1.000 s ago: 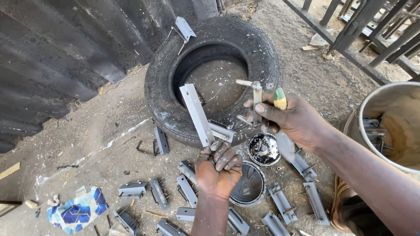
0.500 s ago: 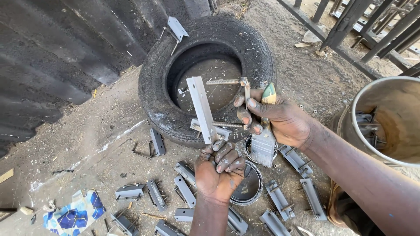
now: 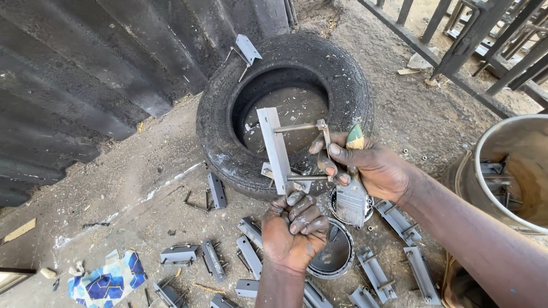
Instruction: Painting small L-shaped metal brackets with black paint using a handheld brush.
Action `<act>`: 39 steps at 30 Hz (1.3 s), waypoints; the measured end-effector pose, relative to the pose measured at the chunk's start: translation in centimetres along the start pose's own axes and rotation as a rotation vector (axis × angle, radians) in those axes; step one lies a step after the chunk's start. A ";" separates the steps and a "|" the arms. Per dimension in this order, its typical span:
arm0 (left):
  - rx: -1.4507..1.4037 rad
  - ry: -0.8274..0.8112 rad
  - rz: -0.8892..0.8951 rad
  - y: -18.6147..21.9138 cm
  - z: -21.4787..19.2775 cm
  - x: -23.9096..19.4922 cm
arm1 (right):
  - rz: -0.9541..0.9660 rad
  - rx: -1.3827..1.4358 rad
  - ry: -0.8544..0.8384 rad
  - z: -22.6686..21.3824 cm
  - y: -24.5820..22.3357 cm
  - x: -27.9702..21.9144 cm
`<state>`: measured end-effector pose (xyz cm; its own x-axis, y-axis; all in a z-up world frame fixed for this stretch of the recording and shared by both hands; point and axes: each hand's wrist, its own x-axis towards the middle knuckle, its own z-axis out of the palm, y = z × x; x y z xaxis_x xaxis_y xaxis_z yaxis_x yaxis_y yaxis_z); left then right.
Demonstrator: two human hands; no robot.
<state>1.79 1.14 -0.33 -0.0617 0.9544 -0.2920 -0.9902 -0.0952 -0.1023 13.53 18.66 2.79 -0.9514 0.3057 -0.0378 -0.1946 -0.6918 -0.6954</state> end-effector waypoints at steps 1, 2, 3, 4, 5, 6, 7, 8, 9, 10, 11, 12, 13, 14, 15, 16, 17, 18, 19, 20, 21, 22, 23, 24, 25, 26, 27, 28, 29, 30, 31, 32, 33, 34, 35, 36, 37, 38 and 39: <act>-0.014 -0.010 -0.028 0.0 0.2 0.0 | 0.015 0.025 0.018 -0.1 0.0 0.0; -0.026 -0.020 -0.055 0.0 0.4 0.0 | 0.030 0.050 0.035 -0.2 0.0 0.1; -0.026 -0.022 -0.053 0.0 0.4 0.0 | 0.031 0.050 0.033 -0.1 0.0 0.1; -0.024 0.006 -0.052 0.0 0.5 0.0 | 0.031 0.055 0.034 -0.1 0.0 0.1; -0.022 0.035 -0.051 0.0 0.6 0.0 | 0.032 0.060 0.035 -0.1 0.0 0.1; -0.020 0.033 -0.052 0.0 0.4 0.0 | 0.030 0.060 0.034 -0.2 0.0 0.1; -0.033 0.031 -0.059 0.1 0.2 0.1 | 0.034 0.019 0.058 -0.2 -0.1 0.1; -0.045 0.029 -0.068 0.1 0.0 0.2 | 0.037 -0.021 0.083 -0.3 -0.2 0.2; -0.043 0.028 -0.070 0.1 0.0 0.2 | 0.034 -0.021 0.083 -0.4 -0.1 0.2; -0.037 0.034 -0.075 0.0 0.0 0.2 | 0.023 -0.030 0.104 -0.5 -0.1 0.2; -0.031 0.040 -0.079 0.0 0.0 0.2 | 0.012 -0.039 0.125 -0.7 0.0 0.2; -0.028 0.038 -0.080 -0.1 0.2 0.1 | 0.009 -0.041 0.124 -0.8 0.1 0.2; -0.059 0.010 -0.088 -0.2 0.3 0.1 | -0.010 -0.046 0.160 -0.8 0.2 0.3; -0.091 -0.018 -0.096 -0.3 0.4 0.1 | -0.028 -0.050 0.196 -0.9 0.4 0.3; -0.088 -0.020 -0.096 -0.3 0.4 0.1 | -0.030 -0.051 0.195 -0.7 0.5 0.5; -0.096 -0.009 -0.094 -0.2 0.4 0.2 | -0.032 -0.022 0.259 -0.6 0.7 0.5; -0.103 0.001 -0.093 -0.2 0.4 0.2 | -0.033 0.006 0.324 -0.4 0.9 0.6; -0.103 0.001 -0.093 -0.1 0.2 0.2 | -0.033 0.006 0.324 -0.3 0.8 0.6; -0.102 0.014 -0.082 0.0 0.0 0.3 | -0.031 -0.052 0.261 -0.1 0.6 0.5; -0.101 0.028 -0.071 0.1 -0.3 0.3 | -0.028 -0.110 0.197 0.0 0.6 0.4; -0.101 0.028 -0.071 0.0 -0.3 0.2 | -0.028 -0.110 0.198 0.3 0.5 0.3; -0.089 0.014 -0.066 0.0 -0.3 0.2 | -0.072 -0.178 0.186 0.7 0.3 0.3; -0.077 0.001 -0.062 0.0 -0.3 0.2 | -0.117 -0.246 0.174 1.0 0.1 0.3; -0.078 0.000 -0.060 0.0 -0.1 0.2 | -0.116 -0.247 0.173 1.3 -0.1 0.2; -0.064 0.011 -0.074 0.0 0.1 0.3 | -0.148 -0.231 0.126 1.5 -0.4 0.1; -0.050 0.023 -0.087 0.0 0.3 0.3 | -0.180 -0.215 0.080 1.8 -0.6 -0.1; -0.052 0.023 -0.086 -0.3 0.2 0.3 | -0.179 -0.216 0.079 2.0 -0.8 -0.2; -0.042 0.041 -0.070 -0.5 0.2 0.3 | -0.167 -0.218 0.060 2.2 -1.1 -0.2; -0.032 0.058 -0.053 -0.7 0.2 0.4 | -0.156 -0.219 0.041 2.4 -1.3 -0.3; -0.033 0.057 -0.053 -0.7 0.4 0.3 | -0.156 -0.220 0.041 2.4 -1.2 -0.2; -0.050 0.057 -0.073 -0.8 0.7 0.3 | -0.162 -0.182 0.009 2.4 -1.2 -0.1; -0.069 0.060 -0.094 -0.9 0.9 0.3 | -0.166 -0.141 -0.019 2.4 -1.1 0.0; -0.070 0.062 -0.096 -0.9 0.8 0.3 | -0.165 -0.140 -0.016 2.4 -1.0 -0.1; -0.069 0.070 -0.096 -0.8 0.6 0.3 | -0.151 -0.129 -0.020 2.3 -0.9 -0.2; -0.068 0.079 -0.097 -0.7 0.4 0.3 | -0.136 -0.117 -0.023 2.2 -0.8 -0.2; -0.068 0.080 -0.098 -0.7 0.4 0.3 | -0.136 -0.117 -0.022 2.0 -0.7 -0.2; -0.079 0.061 -0.105 -0.7 0.3 0.2 | -0.133 -0.091 -0.018 1.8 -0.5 -0.1; -0.089 0.042 -0.112 -0.7 0.2 0.2 | -0.130 -0.066 -0.014 1.6 -0.4 -0.1; -0.089 0.042 -0.113 -0.6 -0.1 0.2 | -0.131 -0.067 -0.013 1.3 -0.3 0.0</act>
<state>2.44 1.32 -0.40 0.0569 0.9480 -0.3130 -0.9754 -0.0141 -0.2200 13.28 17.99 3.95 -0.9220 0.3816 0.0658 -0.3017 -0.6013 -0.7398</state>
